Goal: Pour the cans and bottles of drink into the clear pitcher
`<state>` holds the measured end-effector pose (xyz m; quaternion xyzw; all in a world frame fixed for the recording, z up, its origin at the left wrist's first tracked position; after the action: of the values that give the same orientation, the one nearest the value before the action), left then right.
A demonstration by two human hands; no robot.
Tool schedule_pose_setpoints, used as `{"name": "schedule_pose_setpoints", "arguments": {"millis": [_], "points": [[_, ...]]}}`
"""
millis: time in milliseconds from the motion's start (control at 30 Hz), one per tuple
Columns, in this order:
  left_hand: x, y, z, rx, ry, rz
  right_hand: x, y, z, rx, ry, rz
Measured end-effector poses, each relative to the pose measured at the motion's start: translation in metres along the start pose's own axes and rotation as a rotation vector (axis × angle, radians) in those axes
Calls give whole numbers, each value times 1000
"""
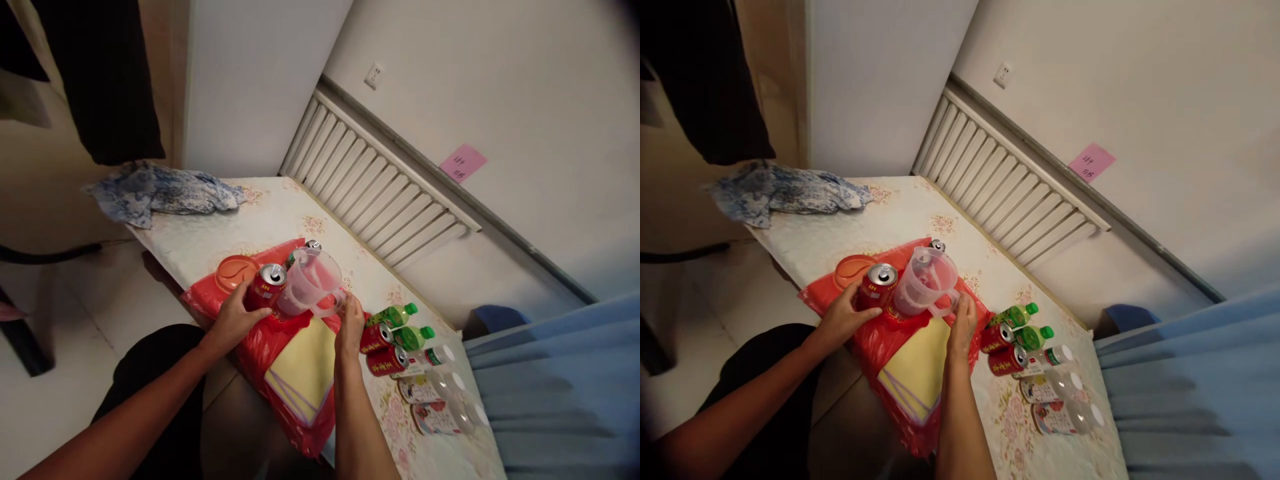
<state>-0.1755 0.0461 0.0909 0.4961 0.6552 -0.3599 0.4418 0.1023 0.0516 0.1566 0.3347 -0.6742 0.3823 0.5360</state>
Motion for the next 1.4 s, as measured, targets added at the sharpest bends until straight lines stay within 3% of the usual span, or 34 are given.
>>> {"name": "schedule_pose_setpoints", "arguments": {"millis": [100,167,367,500,667,900,967,1133,1200,1400], "points": [[-9,5,22,86,-42,59,-13,-21,18,-84,96,-21],[-14,15,35,162,-74,154,-22,-32,36,-45,132,-36],[-31,67,70,493,-159,459,-27,-46,97,390,226,-203],[-36,100,92,708,-156,496,-13,-60,121,558,266,-232],[-38,130,114,955,-122,465,-11,-92,129,481,278,-134],[-47,160,137,1167,-26,357,-44,-131,137,316,313,-70],[-39,166,136,1139,21,253,-56,-144,135,252,324,-72],[-6,171,104,785,324,-232,-88,-186,117,-37,284,-48],[4,175,92,703,461,-374,-100,-203,109,-145,272,-22],[25,185,89,685,633,-638,-118,-242,86,-411,281,76]]}}
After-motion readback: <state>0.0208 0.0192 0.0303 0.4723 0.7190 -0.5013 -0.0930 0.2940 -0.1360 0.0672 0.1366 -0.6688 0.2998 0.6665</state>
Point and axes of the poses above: each hand's wrist, its own z-axis away from the middle knuckle, its own y-axis out of the palm, x = y × z, the point moved 4 cm from there along -z, towards the middle knuckle, and after that the axes turned 9 degrees about y, right-handed, at the moved point
